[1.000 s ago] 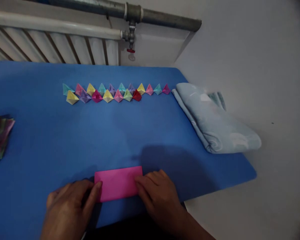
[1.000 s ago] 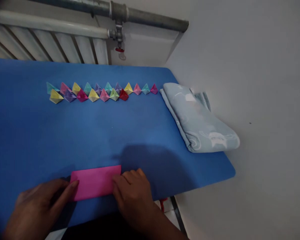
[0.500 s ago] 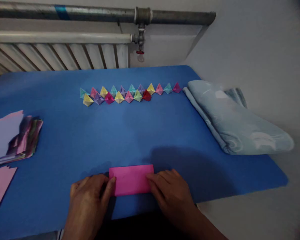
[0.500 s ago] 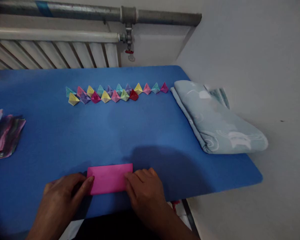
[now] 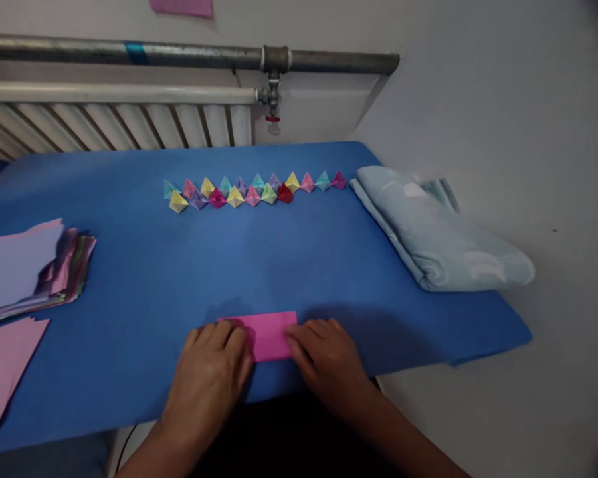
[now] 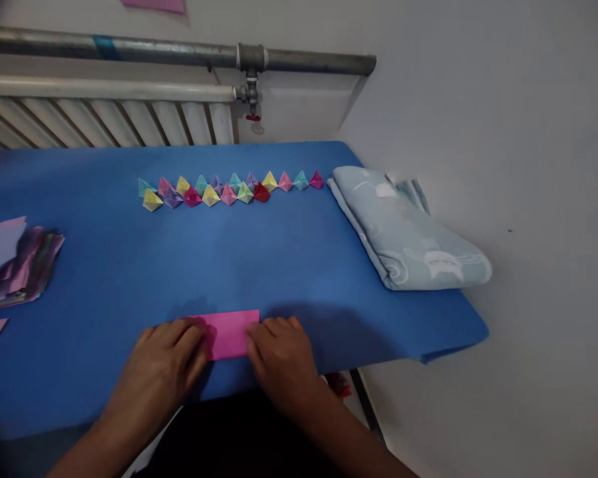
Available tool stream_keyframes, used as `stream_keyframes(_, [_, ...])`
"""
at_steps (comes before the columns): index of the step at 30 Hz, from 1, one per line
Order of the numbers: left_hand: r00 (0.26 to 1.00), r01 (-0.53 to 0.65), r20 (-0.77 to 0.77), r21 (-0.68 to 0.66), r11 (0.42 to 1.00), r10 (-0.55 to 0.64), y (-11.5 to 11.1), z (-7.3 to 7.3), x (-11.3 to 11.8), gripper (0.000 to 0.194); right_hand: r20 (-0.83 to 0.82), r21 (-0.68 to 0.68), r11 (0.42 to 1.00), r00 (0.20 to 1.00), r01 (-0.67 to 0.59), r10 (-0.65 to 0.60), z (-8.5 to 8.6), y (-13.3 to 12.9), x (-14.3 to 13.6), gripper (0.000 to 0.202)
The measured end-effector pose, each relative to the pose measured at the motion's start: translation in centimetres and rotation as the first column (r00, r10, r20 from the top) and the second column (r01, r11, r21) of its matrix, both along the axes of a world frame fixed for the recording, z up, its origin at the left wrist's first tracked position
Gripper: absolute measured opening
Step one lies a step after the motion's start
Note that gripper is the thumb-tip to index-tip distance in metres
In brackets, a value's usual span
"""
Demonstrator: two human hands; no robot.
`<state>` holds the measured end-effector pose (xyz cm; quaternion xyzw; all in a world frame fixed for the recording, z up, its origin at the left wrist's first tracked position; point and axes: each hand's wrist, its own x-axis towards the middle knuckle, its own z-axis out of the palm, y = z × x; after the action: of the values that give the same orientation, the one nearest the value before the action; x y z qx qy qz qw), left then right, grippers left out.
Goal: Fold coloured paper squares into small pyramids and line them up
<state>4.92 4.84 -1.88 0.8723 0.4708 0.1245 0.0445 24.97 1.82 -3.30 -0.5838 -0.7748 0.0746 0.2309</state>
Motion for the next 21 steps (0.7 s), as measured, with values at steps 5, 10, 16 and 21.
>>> stream_keyframes(5, [0.997,-0.074,-0.032,0.089,0.993,0.077,-1.2,0.3,1.0,0.019,0.027,0.015,1.000,1.000,0.007,-0.008,0.3,-0.3,0.1,0.022])
stream_keyframes(10, [0.993,-0.108,-0.043,0.134,0.985,0.114,-1.7,0.0,1.4,0.024,0.001,0.082,0.993,0.997,-0.082,0.082,1.4,-1.7,-0.4,0.017])
stream_keyframes(16, [0.982,-0.162,-0.081,0.115,0.980,0.172,-1.8,0.2,1.7,0.026,0.076,0.010,0.974,0.971,-0.226,0.225,0.9,-3.3,-0.5,0.039])
stream_keyframes(21, [0.977,-0.193,-0.067,0.126,0.973,0.202,-2.1,-0.1,1.7,0.033,0.139,0.005,0.983,0.974,-0.182,0.179,-0.4,-4.3,1.2,0.039])
